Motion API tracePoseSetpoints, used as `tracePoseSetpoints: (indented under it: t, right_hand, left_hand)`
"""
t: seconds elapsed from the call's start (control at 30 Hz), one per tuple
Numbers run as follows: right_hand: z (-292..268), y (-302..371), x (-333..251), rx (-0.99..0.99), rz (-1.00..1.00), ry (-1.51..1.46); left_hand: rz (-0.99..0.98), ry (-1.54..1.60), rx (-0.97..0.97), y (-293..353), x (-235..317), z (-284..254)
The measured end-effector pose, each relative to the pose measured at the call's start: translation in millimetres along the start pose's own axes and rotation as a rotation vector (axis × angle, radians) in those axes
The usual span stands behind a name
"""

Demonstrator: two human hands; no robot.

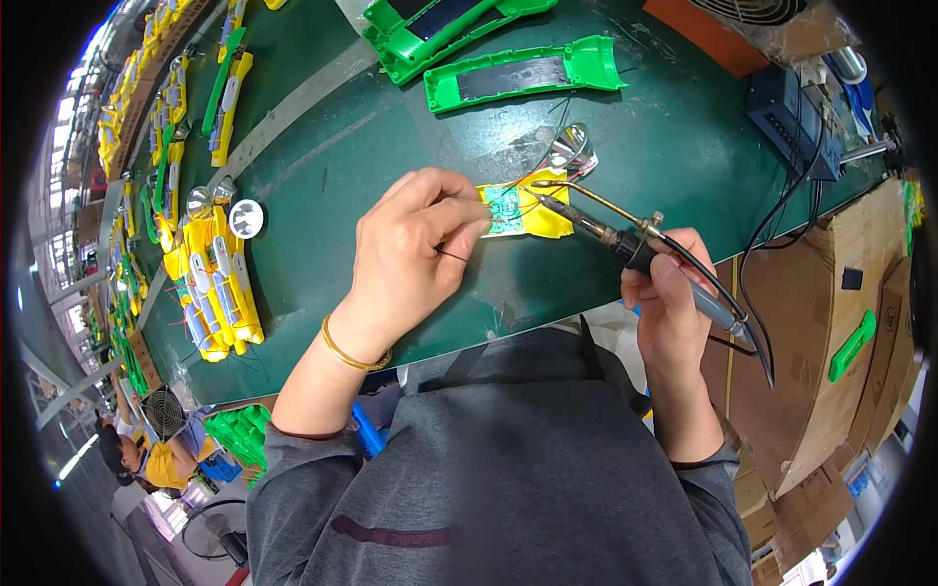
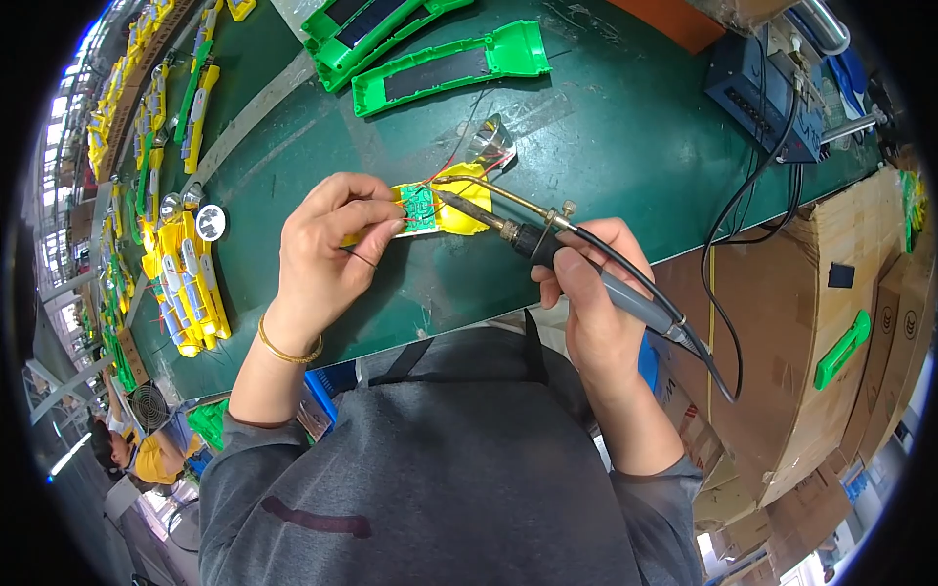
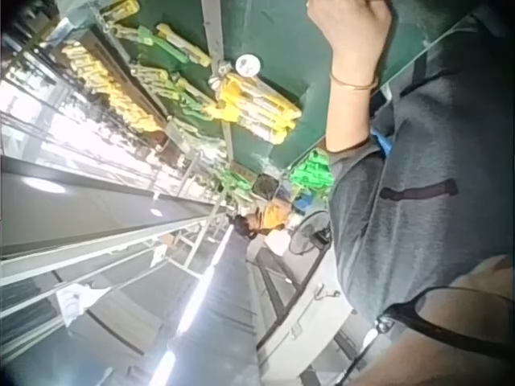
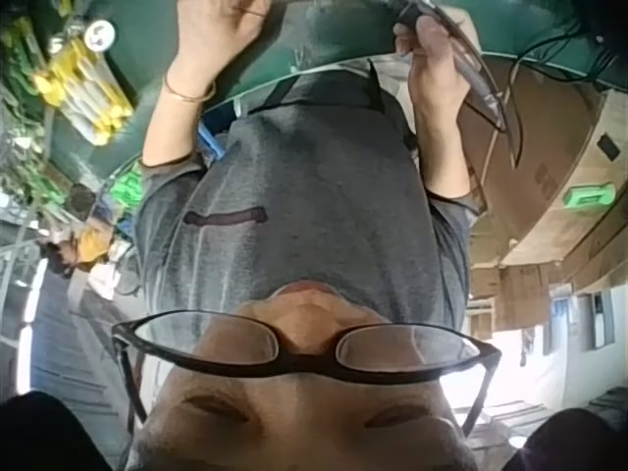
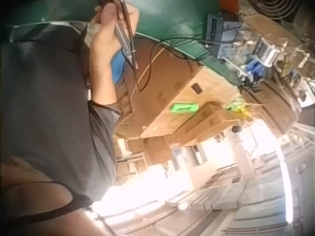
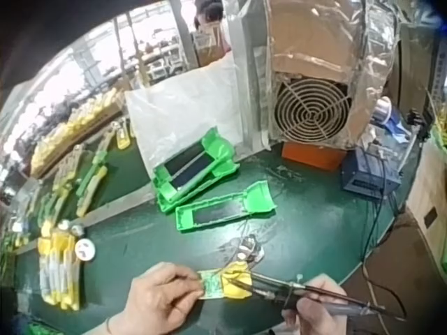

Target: Soldering wires to circuit boards inside flashlight housings on a production line.

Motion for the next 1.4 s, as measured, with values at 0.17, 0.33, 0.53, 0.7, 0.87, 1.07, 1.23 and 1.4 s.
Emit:
tracePoseSetpoints:
  t: [0.17, 0.33, 0.53, 0.7, 0.87, 1.07, 1.23, 1.4]
  right_hand:
    - [4, 0, -4, 0.005, -0.011, 0.042]
    - [8, 1, -4, -0.048, -0.021, 0.105]
    - [12, 4, -5, -0.092, -0.022, 0.242]
    - [14, 6, -6, -0.092, -0.029, 0.292]
    - [15, 6, -5, -0.105, -0.019, 0.324]
    - [14, 6, -3, -0.099, -0.009, 0.394]
    - [14, 4, -2, -0.104, -0.02, 0.441]
    - [13, 2, -3, -0.113, -0.014, 0.477]
  left_hand:
    - [-0.182, 0.092, -0.047, 0, -16, 7]
    - [-0.212, 0.06, -0.052, -2, -13, 6]
    - [-0.193, -0.03, 0.019, 0, -9, 4]
    - [-0.182, -0.029, 0.064, 2, -6, 2]
    - [-0.191, -0.046, 0.049, 1, -5, 3]
    - [-0.205, -0.063, 0.022, -1, -4, 5]
    - [-0.203, -0.074, 0.027, -2, -3, 5]
    - [-0.195, -0.091, 0.02, -4, -2, 6]
Point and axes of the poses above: each hand's wrist, its own y-axis away from the middle knuckle, its own z-axis out of the palm, x = y × z, the point moved 10 cm from there along -y, towards the middle knuckle, and after that the axes turned 14 degrees about -y, right-handed, at the moved point
